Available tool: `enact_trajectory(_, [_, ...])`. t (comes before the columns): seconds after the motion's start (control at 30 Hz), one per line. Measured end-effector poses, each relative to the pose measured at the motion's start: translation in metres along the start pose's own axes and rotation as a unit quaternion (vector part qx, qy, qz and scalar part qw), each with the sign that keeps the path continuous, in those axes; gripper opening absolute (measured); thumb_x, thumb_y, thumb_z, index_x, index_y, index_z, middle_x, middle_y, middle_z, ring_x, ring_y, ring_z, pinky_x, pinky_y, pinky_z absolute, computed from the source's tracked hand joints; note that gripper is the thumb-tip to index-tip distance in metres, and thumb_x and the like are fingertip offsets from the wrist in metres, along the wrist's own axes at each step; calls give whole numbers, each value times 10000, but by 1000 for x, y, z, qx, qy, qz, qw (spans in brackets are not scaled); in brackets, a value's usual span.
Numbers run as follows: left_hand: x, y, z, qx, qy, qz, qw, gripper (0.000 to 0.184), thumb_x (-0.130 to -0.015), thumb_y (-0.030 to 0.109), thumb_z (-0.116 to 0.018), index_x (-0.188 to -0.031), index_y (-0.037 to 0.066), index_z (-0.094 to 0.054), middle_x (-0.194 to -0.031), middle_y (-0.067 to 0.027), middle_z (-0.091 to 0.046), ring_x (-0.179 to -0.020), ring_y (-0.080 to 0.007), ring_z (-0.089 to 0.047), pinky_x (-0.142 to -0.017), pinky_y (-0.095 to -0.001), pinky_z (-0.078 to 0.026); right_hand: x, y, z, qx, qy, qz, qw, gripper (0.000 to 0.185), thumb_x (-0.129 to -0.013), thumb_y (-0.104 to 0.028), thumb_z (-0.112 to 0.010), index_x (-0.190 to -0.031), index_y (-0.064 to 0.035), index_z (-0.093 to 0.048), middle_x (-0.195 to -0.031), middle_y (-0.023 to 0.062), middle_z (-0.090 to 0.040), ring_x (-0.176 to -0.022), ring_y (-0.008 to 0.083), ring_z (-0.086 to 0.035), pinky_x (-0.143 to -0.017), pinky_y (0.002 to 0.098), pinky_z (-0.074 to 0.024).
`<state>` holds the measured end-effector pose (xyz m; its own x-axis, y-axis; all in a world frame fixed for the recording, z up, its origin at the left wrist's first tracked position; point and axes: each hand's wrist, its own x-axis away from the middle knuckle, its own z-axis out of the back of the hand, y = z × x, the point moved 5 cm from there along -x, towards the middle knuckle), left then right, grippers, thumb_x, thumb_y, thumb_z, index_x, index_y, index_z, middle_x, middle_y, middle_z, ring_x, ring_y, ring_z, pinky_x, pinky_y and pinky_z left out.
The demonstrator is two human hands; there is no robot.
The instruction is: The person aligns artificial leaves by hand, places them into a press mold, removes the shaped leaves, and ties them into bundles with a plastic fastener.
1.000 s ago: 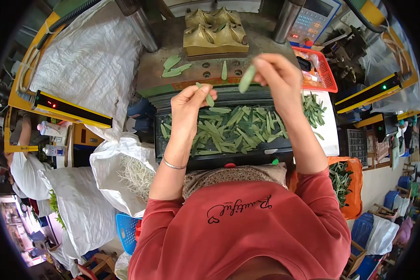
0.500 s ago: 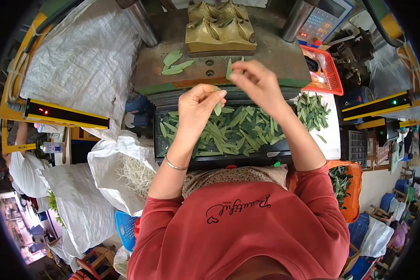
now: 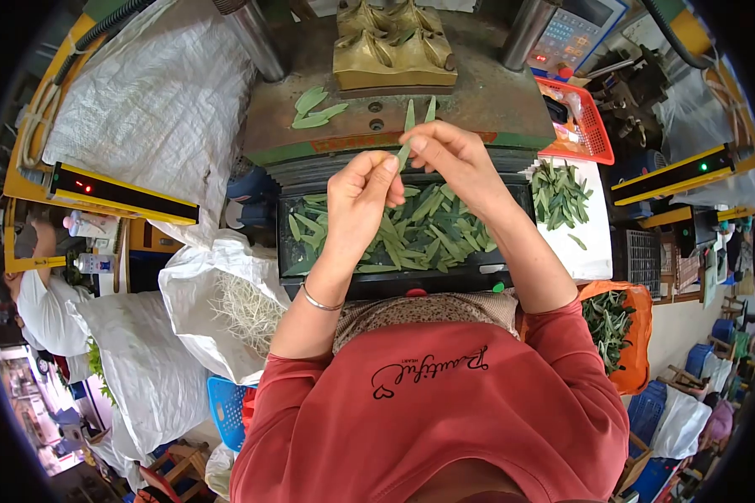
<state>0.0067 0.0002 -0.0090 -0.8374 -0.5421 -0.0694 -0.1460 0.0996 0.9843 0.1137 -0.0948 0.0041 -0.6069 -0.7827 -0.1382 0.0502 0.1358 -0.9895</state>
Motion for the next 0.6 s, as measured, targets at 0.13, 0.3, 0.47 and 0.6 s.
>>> enact_trajectory(0.13, [3, 1, -3, -3, -19, -2, 1000, 93, -894, 75, -562, -899, -8, -603, -681, -45, -597, -592, -99, -542, -575, -188, -450, 4, 3, 0, -7, -1, 43, 999, 71, -857, -84, -615, -824, -23, -632, -717, -20, -553, -631, 48, -433, -568, 172, -348])
enact_trajectory(0.3, [7, 4, -10, -4, -40, -15, 999, 98, -893, 83, -565, -901, -6, -607, -683, -49, -605, -588, -97, -547, -570, -190, -456, 10, 1, 3, 16, -2, 80, 997, 80, -851, -67, -621, -793, -12, -617, -678, -30, -535, -593, 35, -416, -519, 166, -338])
enact_trajectory(0.47, [12, 2, -10, 19, -38, -16, 999, 86, -878, 72, -583, -903, -4, -613, -685, -53, -615, -587, -96, -555, -569, -190, -460, 17, 0, -3, -16, -7, 53, 998, 81, -861, -64, -608, -798, -14, -608, -719, -15, -555, -625, 53, -445, -556, 174, -354])
enact_trajectory(0.6, [14, -2, -12, 33, -21, -17, 999, 75, -869, 62, -594, -896, -5, -616, -713, -57, -621, -611, -99, -563, -579, -186, -461, 20, -2, -9, -60, 1, 55, 997, 82, -868, -70, -594, -803, -20, -605, -752, 2, -571, -651, 72, -463, -587, 185, -367])
